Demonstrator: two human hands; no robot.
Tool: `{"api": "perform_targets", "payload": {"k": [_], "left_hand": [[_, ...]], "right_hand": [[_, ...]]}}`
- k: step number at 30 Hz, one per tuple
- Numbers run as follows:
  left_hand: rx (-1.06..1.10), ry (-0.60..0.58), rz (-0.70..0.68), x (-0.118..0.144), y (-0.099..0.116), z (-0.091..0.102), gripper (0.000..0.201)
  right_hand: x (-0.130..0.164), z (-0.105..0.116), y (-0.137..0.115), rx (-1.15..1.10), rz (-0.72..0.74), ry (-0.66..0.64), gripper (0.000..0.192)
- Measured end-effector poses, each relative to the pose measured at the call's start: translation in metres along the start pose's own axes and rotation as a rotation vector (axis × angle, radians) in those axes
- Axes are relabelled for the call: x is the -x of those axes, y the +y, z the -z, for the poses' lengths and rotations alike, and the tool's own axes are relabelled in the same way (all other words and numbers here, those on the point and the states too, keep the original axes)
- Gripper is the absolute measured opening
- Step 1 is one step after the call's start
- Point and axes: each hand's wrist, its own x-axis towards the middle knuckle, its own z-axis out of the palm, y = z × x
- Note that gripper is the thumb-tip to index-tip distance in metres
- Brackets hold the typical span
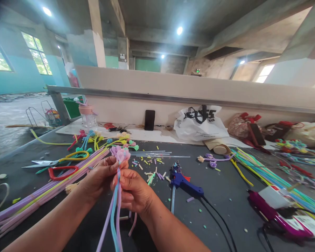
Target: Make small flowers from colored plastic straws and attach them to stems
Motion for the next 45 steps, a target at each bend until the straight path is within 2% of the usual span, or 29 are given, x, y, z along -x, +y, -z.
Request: {"api": "perform_targets", "payload": {"k": [10, 14, 17, 20, 23, 25, 27, 30, 32, 36, 40, 42, 45], "left_hand": [[-0.077, -0.063, -0.01, 0.002, 0.001, 0.001, 0.023], [-0.057, 0.0, -0.025, 0.003, 0.001, -0.002, 0.024], [-0.069, 0.072, -0.093, 0.001, 0.003, -0.004, 0.021], [-0.086, 0.134, -0.214, -0.003, 0.005, -0.002, 0.018], [-0.2, 0.199, -0.286, -0.008, 0.003, 0.002, 0.016], [-0.325, 0.253, -0.308, -0.011, 0.0, 0.005, 0.015], [-0.43, 0.285, -0.318, -0.013, -0.002, 0.007, 0.016], [-0.476, 0.266, -0.323, -0.015, -0.003, 0.01, 0.016], [-0.456, 0.251, -0.327, -0.017, -0.002, 0.012, 0.017], [-0.472, 0.255, -0.337, -0.017, -0.001, 0.016, 0.018], [-0.557, 0.286, -0.339, -0.014, 0.0, 0.013, 0.021], [-0.564, 0.269, -0.328, -0.013, 0.0, 0.011, 0.021], [-0.484, 0.217, -0.267, -0.01, -0.001, 0.009, 0.02]], "right_hand": [[-0.002, -0.003, 0.003, 0.105, 0.034, 0.019, 0.019], [-0.002, -0.004, 0.001, 0.196, 0.027, 0.034, 0.023], [-0.004, -0.006, 0.001, 0.305, 0.069, 0.149, 0.028], [-0.005, -0.01, 0.001, 0.553, 0.127, 0.417, 0.03], [-0.006, -0.011, -0.001, 1.092, 0.235, 0.64, 0.027], [-0.006, -0.009, -0.003, 1.455, 0.35, 0.694, 0.025], [-0.006, -0.005, -0.005, 1.584, 0.371, 0.698, 0.022], [-0.007, 0.0, -0.011, 1.317, 0.181, 0.68, 0.02], [-0.007, 0.001, -0.017, 1.112, 0.113, 0.68, 0.024], [-0.006, -0.002, -0.026, 1.01, 0.151, 0.747, 0.023], [-0.007, -0.007, -0.029, 1.003, 0.134, 0.747, 0.019], [-0.006, -0.007, -0.031, 0.967, 0.118, 0.755, 0.019], [-0.003, -0.004, -0.036, 0.8, 0.099, 0.731, 0.022]]}}
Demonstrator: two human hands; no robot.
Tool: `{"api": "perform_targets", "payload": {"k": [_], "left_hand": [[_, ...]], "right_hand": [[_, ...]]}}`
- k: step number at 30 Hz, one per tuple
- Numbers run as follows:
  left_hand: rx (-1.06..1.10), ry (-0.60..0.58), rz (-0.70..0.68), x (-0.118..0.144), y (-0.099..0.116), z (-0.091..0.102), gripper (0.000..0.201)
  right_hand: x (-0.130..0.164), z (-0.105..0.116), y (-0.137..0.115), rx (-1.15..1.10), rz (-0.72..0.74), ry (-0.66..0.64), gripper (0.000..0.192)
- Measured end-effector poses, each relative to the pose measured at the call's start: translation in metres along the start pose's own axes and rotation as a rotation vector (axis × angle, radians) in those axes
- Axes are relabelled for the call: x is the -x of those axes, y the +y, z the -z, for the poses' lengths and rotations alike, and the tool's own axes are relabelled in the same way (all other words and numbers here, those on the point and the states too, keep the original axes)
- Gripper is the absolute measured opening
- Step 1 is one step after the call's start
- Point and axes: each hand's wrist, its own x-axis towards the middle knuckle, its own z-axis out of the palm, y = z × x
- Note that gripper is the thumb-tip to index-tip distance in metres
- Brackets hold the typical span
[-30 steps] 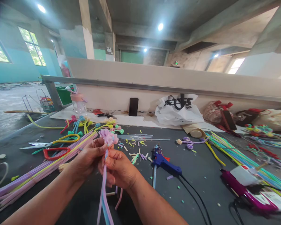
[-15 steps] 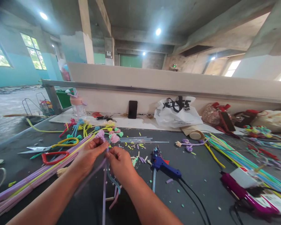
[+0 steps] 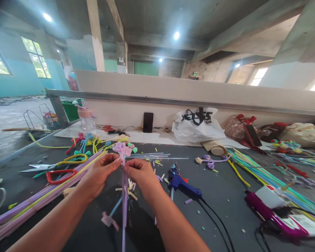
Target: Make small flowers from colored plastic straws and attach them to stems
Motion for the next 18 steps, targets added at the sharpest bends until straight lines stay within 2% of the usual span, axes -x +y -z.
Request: {"api": "perform_targets", "payload": {"k": [3, 6, 9, 12, 18], "left_hand": [[0.097, -0.074, 0.111, 0.002, 0.0, -0.003, 0.02], [0.134, -0.219, 0.173, 0.006, 0.0, -0.009, 0.02], [0.178, -0.309, 0.234, 0.009, -0.001, -0.017, 0.023], [0.181, -0.29, 0.278, 0.011, -0.002, -0.022, 0.023], [0.089, -0.261, 0.236, 0.012, -0.002, -0.027, 0.021]], "right_hand": [[-0.002, 0.01, -0.001, -0.175, -0.02, -0.012, 0.022], [-0.004, 0.018, -0.002, -0.275, 0.001, -0.006, 0.022], [-0.005, 0.022, 0.0, -0.355, -0.005, -0.059, 0.022], [-0.007, 0.025, 0.004, -0.412, -0.024, -0.109, 0.021], [-0.01, 0.026, 0.011, -0.475, -0.068, -0.173, 0.02]]}}
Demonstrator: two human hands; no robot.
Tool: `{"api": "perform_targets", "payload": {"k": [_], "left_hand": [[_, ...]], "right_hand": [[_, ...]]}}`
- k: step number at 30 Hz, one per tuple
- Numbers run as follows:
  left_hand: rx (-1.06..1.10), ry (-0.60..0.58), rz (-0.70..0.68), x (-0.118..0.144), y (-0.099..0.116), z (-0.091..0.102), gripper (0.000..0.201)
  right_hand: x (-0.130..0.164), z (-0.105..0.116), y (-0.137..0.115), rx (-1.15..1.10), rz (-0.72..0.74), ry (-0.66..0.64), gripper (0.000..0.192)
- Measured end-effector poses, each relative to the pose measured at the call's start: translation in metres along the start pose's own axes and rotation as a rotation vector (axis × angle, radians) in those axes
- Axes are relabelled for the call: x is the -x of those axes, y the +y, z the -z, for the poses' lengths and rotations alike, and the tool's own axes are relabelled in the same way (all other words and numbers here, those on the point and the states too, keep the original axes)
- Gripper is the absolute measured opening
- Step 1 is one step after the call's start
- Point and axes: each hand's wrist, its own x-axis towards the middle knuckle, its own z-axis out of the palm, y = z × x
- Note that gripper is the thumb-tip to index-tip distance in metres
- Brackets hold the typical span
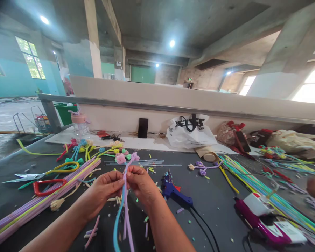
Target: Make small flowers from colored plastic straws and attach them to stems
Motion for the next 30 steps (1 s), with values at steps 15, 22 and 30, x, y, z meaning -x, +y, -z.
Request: {"api": "perform_targets", "payload": {"k": [15, 22, 30], "left_hand": [[-0.069, 0.083, 0.071, -0.032, -0.014, -0.004, 0.027], [-0.035, 0.073, 0.083, -0.053, -0.018, -0.009, 0.029], [-0.058, 0.117, -0.091, -0.059, -0.032, -0.014, 0.03]], "right_hand": [[-0.008, 0.024, -0.003, 0.003, 0.071, 0.159, 0.018], [-0.013, 0.035, -0.004, 0.114, 0.18, 0.234, 0.025], [-0.016, 0.042, 0.0, 0.248, 0.212, 0.304, 0.029]]}}
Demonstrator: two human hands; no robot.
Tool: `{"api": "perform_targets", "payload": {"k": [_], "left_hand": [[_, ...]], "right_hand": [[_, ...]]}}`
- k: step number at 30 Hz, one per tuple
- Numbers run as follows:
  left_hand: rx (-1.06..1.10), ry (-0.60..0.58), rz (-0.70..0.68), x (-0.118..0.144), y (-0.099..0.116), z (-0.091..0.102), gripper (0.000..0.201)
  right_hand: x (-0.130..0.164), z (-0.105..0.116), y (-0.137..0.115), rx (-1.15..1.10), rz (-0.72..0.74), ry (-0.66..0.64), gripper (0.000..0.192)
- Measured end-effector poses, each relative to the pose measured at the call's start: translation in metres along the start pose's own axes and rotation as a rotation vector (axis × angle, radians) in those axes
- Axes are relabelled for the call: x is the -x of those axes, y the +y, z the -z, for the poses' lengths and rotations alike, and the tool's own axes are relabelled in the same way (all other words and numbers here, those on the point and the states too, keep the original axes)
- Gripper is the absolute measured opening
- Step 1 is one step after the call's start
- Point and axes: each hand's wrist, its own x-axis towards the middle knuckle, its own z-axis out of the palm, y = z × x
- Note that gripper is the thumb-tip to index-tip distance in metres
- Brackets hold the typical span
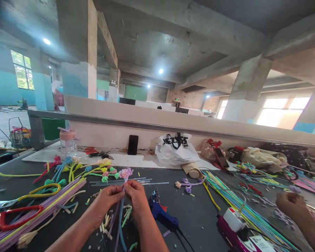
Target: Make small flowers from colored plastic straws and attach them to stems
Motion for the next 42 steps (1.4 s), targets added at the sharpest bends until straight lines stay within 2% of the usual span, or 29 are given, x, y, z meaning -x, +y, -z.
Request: {"api": "perform_targets", "payload": {"k": [6, 11, 18, 23, 26, 28, 31, 34, 36, 38, 42], "left_hand": [[0.015, -0.005, -0.049, 0.001, -0.008, 0.008, 0.027], [0.047, -0.033, -0.033, 0.005, -0.01, 0.014, 0.026], [0.124, -0.155, 0.037, 0.009, -0.01, 0.018, 0.028], [0.196, -0.183, 0.074, 0.013, -0.005, 0.016, 0.025], [0.33, -0.193, 0.159, 0.018, -0.002, 0.014, 0.02], [0.477, -0.255, 0.231, 0.02, -0.001, 0.012, 0.017], [0.694, -0.448, 0.346, 0.024, -0.001, 0.01, 0.016], [0.781, -0.629, 0.426, 0.027, -0.003, 0.01, 0.014], [0.798, -0.68, 0.426, 0.03, -0.003, 0.008, 0.015], [0.807, -0.625, 0.398, 0.031, -0.004, 0.006, 0.015], [0.678, -0.292, 0.297, 0.029, -0.004, 0.002, 0.019]], "right_hand": [[0.006, -0.008, -0.009, 0.135, 0.046, 0.034, 0.027], [0.007, -0.007, -0.012, 0.232, 0.033, 0.001, 0.029], [0.008, -0.007, -0.011, 0.212, 0.021, -0.058, 0.031], [0.012, -0.012, -0.015, 0.131, 0.017, -0.107, 0.029], [0.016, -0.016, -0.018, 0.06, 0.023, -0.134, 0.028], [0.019, -0.019, -0.02, 0.013, 0.03, -0.159, 0.028], [0.024, -0.023, -0.022, -0.037, 0.032, -0.191, 0.029], [0.03, -0.026, -0.023, -0.094, 0.012, -0.26, 0.027], [0.031, -0.028, -0.023, -0.135, 0.011, -0.3, 0.026], [0.031, -0.028, -0.023, -0.154, 0.021, -0.294, 0.025], [0.024, -0.025, -0.022, -0.142, 0.043, -0.143, 0.025]]}}
